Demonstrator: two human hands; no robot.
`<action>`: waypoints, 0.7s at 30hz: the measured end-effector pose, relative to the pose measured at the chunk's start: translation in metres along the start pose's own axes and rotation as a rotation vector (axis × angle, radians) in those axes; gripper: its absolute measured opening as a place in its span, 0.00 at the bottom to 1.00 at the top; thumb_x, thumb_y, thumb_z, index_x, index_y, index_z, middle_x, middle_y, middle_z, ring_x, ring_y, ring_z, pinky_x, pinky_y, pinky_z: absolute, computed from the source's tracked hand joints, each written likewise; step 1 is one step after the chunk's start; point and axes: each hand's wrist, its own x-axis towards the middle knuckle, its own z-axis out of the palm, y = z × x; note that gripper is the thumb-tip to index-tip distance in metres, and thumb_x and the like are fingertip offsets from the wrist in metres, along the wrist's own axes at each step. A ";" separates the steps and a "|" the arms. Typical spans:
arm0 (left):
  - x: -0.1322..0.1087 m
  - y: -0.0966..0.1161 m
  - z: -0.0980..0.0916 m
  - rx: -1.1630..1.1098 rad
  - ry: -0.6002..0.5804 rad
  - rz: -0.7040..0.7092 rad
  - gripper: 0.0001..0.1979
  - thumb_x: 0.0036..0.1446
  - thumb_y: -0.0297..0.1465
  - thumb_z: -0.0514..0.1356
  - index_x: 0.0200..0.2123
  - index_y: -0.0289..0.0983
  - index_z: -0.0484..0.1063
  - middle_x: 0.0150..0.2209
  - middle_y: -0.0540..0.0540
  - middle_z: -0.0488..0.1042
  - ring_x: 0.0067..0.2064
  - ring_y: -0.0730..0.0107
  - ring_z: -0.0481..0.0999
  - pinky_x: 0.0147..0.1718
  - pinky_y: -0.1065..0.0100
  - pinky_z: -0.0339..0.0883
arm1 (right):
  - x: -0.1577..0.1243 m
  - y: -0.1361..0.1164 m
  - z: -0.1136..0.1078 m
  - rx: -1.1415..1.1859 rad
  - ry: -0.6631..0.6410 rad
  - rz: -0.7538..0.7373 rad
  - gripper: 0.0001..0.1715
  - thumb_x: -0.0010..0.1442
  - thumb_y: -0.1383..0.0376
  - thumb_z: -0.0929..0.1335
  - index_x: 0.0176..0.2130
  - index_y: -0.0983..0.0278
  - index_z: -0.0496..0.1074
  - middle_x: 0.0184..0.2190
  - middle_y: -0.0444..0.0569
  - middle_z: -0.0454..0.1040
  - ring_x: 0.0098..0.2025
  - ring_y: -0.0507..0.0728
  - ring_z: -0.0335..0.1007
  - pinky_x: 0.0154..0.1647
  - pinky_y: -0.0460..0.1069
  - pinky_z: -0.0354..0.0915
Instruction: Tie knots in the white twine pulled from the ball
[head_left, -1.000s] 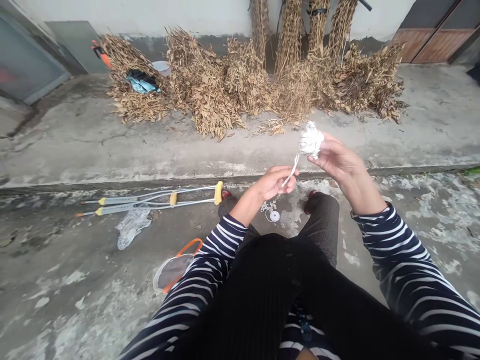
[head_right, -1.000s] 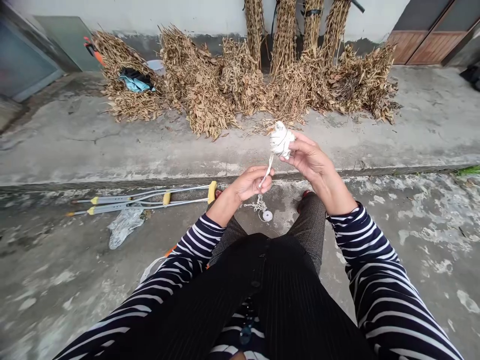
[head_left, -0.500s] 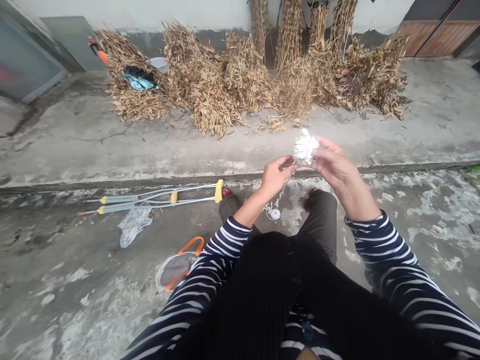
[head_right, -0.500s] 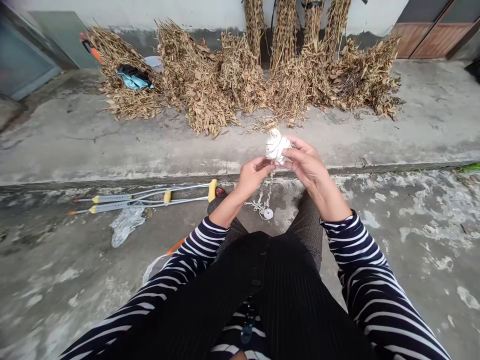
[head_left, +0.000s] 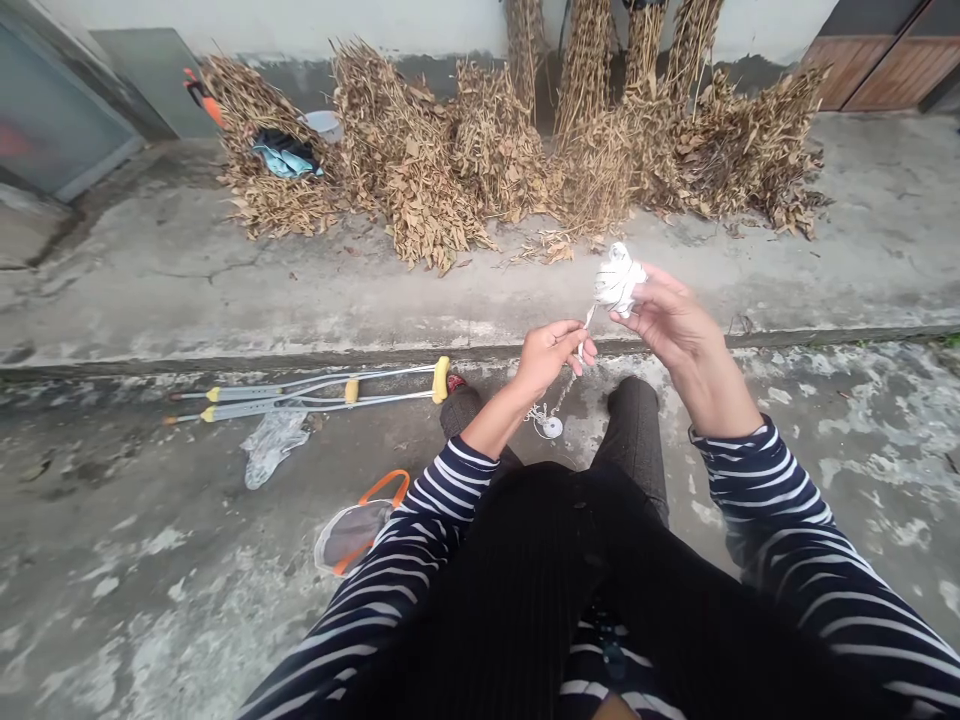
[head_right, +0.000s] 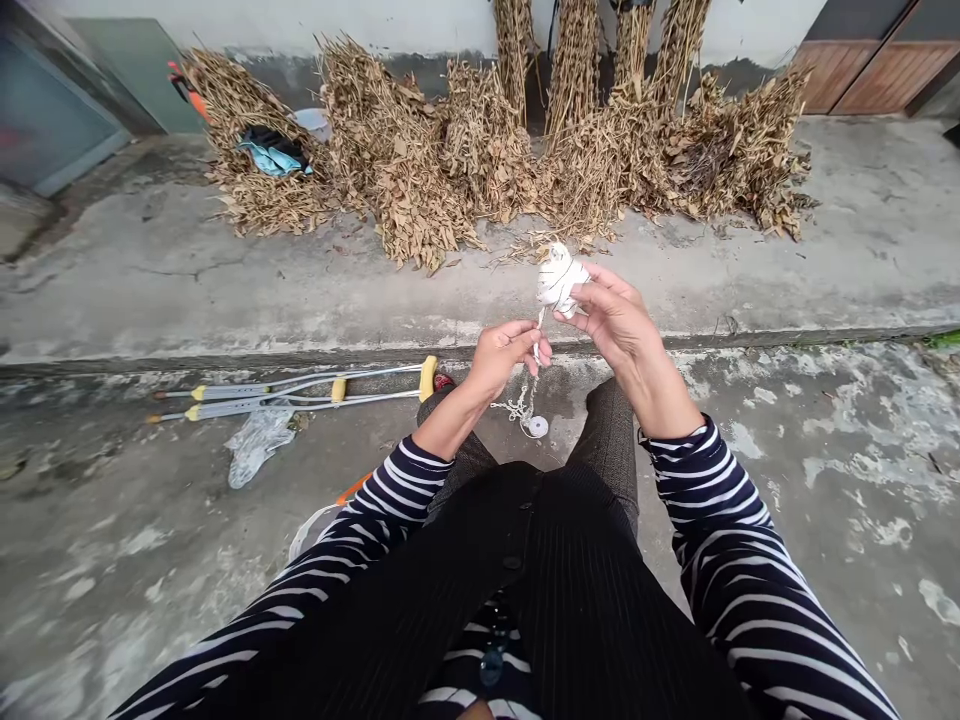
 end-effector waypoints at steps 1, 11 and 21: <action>-0.002 0.001 -0.002 -0.010 -0.016 -0.006 0.17 0.59 0.43 0.70 0.35 0.33 0.76 0.32 0.44 0.81 0.31 0.72 0.80 0.30 0.71 0.74 | 0.000 -0.001 0.001 -0.003 -0.011 -0.002 0.22 0.43 0.66 0.80 0.41 0.58 0.80 0.38 0.45 0.82 0.36 0.53 0.78 0.39 0.50 0.81; -0.007 0.011 -0.002 -0.019 -0.149 0.043 0.24 0.54 0.49 0.72 0.37 0.33 0.77 0.23 0.50 0.77 0.21 0.77 0.73 0.24 0.72 0.69 | 0.003 -0.010 0.005 -0.131 -0.093 -0.048 0.27 0.41 0.65 0.82 0.43 0.58 0.82 0.41 0.45 0.83 0.39 0.57 0.79 0.40 0.53 0.80; -0.003 0.007 -0.007 -0.027 -0.077 0.023 0.27 0.61 0.54 0.66 0.40 0.34 0.73 0.29 0.46 0.81 0.25 0.71 0.80 0.22 0.72 0.70 | 0.004 -0.004 0.007 -0.116 -0.058 -0.036 0.26 0.40 0.64 0.81 0.42 0.56 0.82 0.43 0.46 0.83 0.40 0.59 0.79 0.40 0.56 0.80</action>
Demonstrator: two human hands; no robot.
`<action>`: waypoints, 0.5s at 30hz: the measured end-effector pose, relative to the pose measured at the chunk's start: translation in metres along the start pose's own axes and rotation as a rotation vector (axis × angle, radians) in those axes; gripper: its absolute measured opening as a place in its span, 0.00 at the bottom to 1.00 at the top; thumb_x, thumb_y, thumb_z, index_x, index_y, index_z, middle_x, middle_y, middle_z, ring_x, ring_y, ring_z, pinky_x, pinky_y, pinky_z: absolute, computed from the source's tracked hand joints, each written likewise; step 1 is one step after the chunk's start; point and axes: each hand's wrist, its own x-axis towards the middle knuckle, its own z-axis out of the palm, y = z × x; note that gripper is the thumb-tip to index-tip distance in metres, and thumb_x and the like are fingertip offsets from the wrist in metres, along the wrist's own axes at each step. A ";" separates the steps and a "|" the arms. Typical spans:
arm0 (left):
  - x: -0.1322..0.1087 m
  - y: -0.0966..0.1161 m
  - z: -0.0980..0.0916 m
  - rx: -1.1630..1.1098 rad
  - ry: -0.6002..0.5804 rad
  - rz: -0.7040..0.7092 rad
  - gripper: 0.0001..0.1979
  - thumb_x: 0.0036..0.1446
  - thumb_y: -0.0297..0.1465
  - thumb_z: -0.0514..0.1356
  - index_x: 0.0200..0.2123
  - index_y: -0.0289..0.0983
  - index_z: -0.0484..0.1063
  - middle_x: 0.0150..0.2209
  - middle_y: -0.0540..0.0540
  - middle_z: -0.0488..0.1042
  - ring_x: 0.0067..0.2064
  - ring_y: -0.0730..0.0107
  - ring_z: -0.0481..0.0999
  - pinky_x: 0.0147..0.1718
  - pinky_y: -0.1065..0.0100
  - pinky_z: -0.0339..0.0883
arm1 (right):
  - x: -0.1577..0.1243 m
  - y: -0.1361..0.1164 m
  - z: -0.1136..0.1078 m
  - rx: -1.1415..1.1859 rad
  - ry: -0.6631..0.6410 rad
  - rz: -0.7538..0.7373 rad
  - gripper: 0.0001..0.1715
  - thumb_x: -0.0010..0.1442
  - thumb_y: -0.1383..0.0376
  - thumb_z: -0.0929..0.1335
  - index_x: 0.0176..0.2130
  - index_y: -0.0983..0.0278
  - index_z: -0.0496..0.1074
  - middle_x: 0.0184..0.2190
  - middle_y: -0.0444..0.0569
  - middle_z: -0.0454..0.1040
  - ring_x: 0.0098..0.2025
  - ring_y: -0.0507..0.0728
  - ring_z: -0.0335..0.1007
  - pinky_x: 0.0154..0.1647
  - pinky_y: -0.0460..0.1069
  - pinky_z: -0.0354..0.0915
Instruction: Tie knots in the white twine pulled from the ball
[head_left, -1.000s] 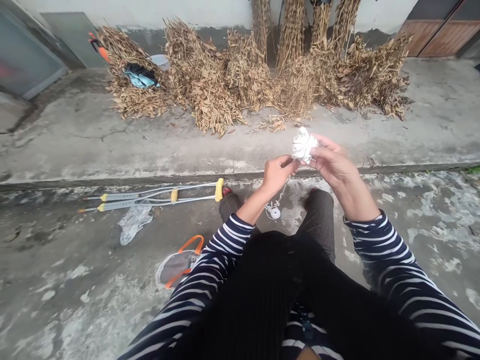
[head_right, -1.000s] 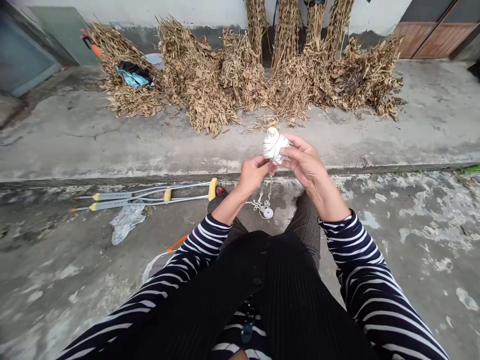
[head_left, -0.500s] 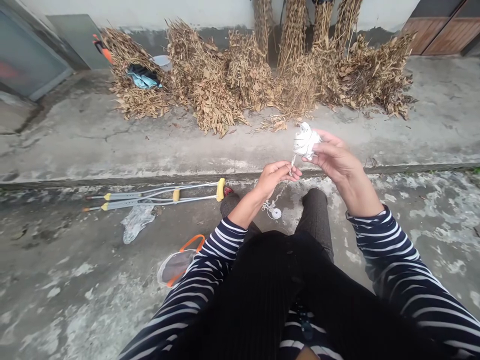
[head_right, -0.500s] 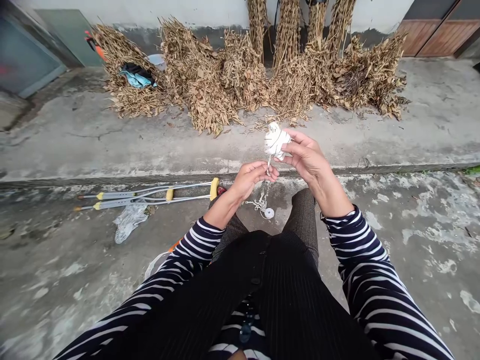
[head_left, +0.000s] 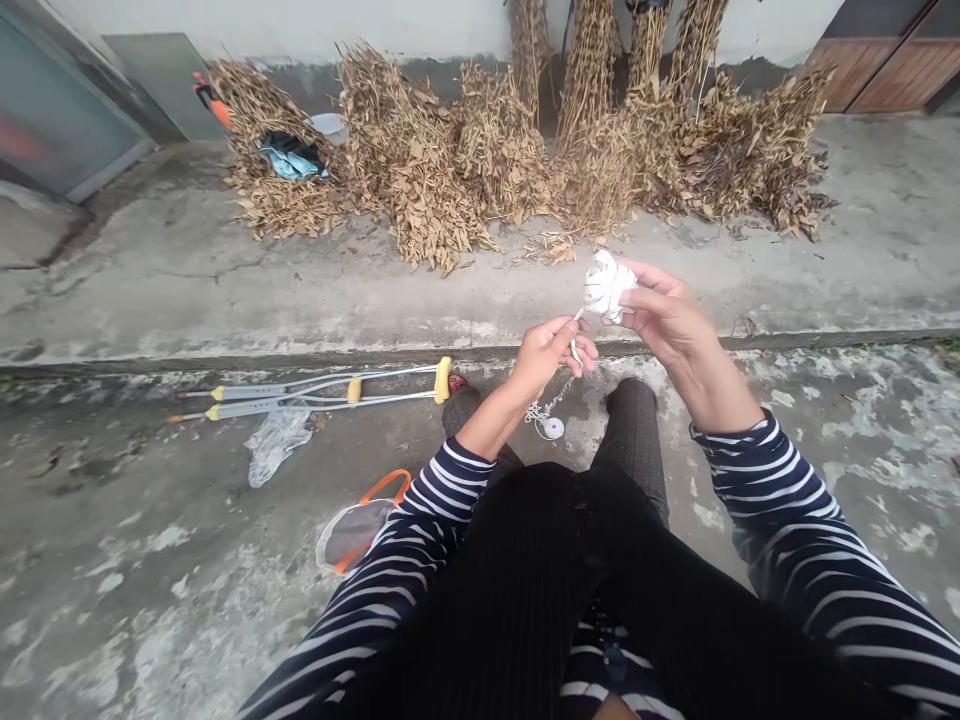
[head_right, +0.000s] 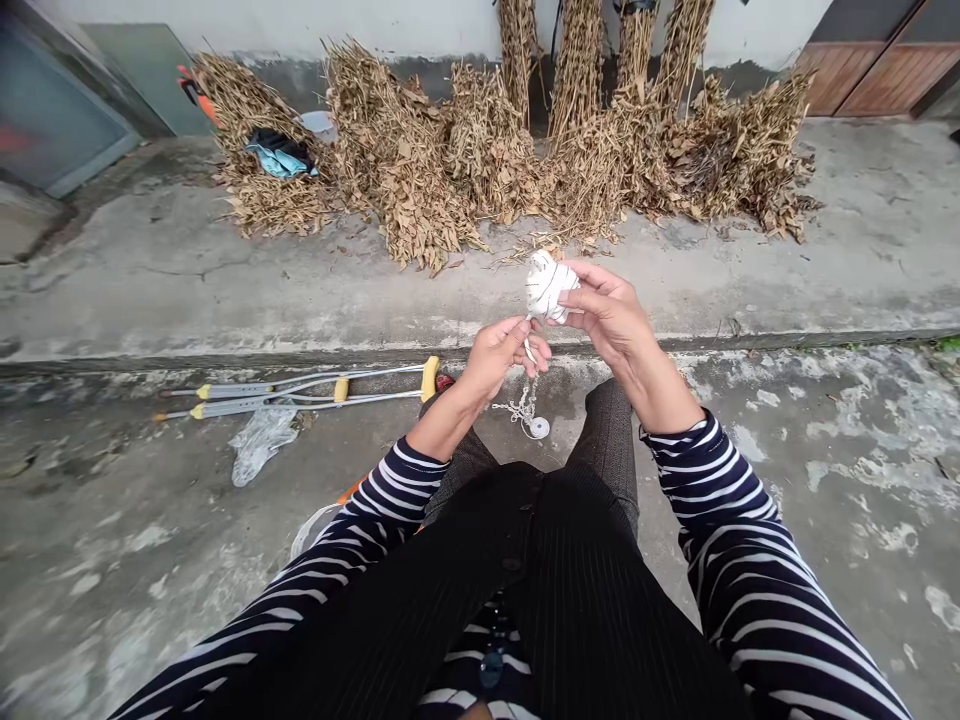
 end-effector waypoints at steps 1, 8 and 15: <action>0.003 -0.002 -0.003 0.008 0.001 -0.001 0.26 0.61 0.53 0.66 0.38 0.33 0.73 0.29 0.45 0.81 0.25 0.72 0.80 0.22 0.73 0.70 | -0.001 0.000 0.000 0.015 -0.008 0.014 0.26 0.40 0.64 0.81 0.43 0.56 0.82 0.43 0.46 0.83 0.40 0.58 0.79 0.40 0.56 0.79; 0.022 -0.033 -0.027 0.199 0.078 0.006 0.15 0.64 0.41 0.66 0.34 0.33 0.76 0.30 0.46 0.80 0.26 0.77 0.76 0.26 0.75 0.69 | -0.005 -0.013 -0.006 -0.012 -0.032 -0.033 0.25 0.45 0.64 0.79 0.46 0.57 0.80 0.42 0.48 0.82 0.39 0.58 0.79 0.38 0.55 0.80; 0.014 -0.078 -0.077 0.562 0.046 -0.076 0.12 0.66 0.29 0.58 0.30 0.34 0.76 0.27 0.48 0.78 0.28 0.73 0.77 0.33 0.71 0.72 | 0.003 -0.046 -0.024 0.010 0.147 -0.143 0.26 0.37 0.66 0.79 0.40 0.60 0.80 0.38 0.47 0.81 0.37 0.55 0.73 0.36 0.52 0.75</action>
